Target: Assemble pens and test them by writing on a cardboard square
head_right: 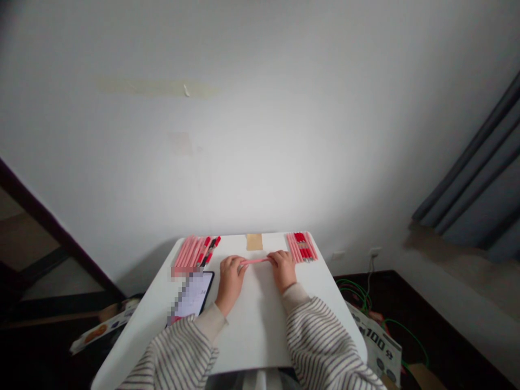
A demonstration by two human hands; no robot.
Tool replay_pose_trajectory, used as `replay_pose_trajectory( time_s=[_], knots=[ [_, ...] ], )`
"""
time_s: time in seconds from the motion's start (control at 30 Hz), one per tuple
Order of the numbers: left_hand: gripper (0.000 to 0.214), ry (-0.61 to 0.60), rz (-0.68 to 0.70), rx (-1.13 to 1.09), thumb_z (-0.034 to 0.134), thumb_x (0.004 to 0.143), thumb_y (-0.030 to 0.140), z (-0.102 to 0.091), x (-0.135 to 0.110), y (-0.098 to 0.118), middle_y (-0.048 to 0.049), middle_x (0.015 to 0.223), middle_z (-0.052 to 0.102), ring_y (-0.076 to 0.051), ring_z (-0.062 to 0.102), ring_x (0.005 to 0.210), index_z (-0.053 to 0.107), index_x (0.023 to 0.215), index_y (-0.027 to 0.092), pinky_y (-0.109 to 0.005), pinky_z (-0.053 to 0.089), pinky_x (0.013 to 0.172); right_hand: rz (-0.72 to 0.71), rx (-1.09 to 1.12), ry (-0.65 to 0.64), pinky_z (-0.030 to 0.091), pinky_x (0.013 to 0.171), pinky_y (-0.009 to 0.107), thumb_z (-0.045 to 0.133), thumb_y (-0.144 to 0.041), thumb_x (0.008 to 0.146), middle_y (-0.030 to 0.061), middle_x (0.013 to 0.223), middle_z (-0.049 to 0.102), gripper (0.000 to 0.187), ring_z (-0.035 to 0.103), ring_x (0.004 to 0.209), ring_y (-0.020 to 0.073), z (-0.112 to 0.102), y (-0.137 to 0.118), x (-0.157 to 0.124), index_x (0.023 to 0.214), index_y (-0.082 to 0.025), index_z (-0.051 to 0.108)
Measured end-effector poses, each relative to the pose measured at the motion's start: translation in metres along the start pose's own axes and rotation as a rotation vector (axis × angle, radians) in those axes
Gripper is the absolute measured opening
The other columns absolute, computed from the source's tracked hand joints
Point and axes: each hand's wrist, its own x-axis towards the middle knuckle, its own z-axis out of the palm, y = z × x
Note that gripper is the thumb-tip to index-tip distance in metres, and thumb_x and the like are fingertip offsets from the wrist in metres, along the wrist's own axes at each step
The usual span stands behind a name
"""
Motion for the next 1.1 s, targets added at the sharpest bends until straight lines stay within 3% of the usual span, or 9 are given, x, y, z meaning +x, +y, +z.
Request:
replay_pose_trajectory(
  time_s=[0.43, 0.63, 0.87, 1.1],
  knots=[
    [0.018, 0.013, -0.022, 0.119, 0.051, 0.085, 0.026, -0.0096, 0.0009, 0.0046, -0.0047, 0.103, 0.064, -0.022, 0.049, 0.103, 0.067, 0.094, 0.023, -0.039, 0.038, 0.094, 0.022, 0.01, 0.072, 0.04, 0.084, 0.034, 0.046, -0.028, 0.092, 0.0054, 0.097, 0.066, 0.025, 0.053, 0.096, 0.0217, 0.0005, 0.0016, -0.0003, 0.095, -0.024, 0.071],
    [0.018, 0.046, -0.006, 0.103, 0.051, 0.085, 0.025, -0.0067, 0.0009, 0.0008, -0.0045, 0.099, 0.065, -0.022, 0.05, 0.099, 0.068, 0.091, 0.022, -0.04, 0.038, 0.092, -0.051, 0.043, 0.14, 0.038, 0.083, 0.034, 0.047, -0.029, 0.092, 0.0057, 0.092, 0.067, 0.025, 0.051, 0.093, 0.022, 0.0045, 0.0049, -0.0004, 0.092, -0.023, 0.071],
    [0.018, 0.073, -0.013, 0.107, 0.051, 0.086, 0.026, -0.0081, 0.0018, -0.0005, -0.0045, 0.098, 0.065, -0.021, 0.051, 0.097, 0.069, 0.089, 0.023, -0.039, 0.038, 0.091, -0.114, 0.041, 0.133, 0.037, 0.082, 0.034, 0.048, -0.036, 0.092, 0.0056, 0.088, 0.066, 0.025, 0.05, 0.093, 0.0229, 0.0052, 0.0043, -0.0012, 0.095, -0.028, 0.071],
    [0.017, 0.068, -0.009, 0.15, 0.053, 0.085, 0.025, -0.0084, 0.0008, 0.0, -0.0027, 0.099, 0.065, -0.021, 0.048, 0.099, 0.07, 0.085, 0.026, -0.038, 0.038, 0.09, -0.154, 0.117, 0.161, 0.038, 0.084, 0.036, 0.048, -0.04, 0.091, 0.0061, 0.08, 0.068, 0.031, 0.049, 0.088, 0.0232, 0.0024, 0.0082, 0.002, 0.088, -0.024, 0.074]
  ],
)
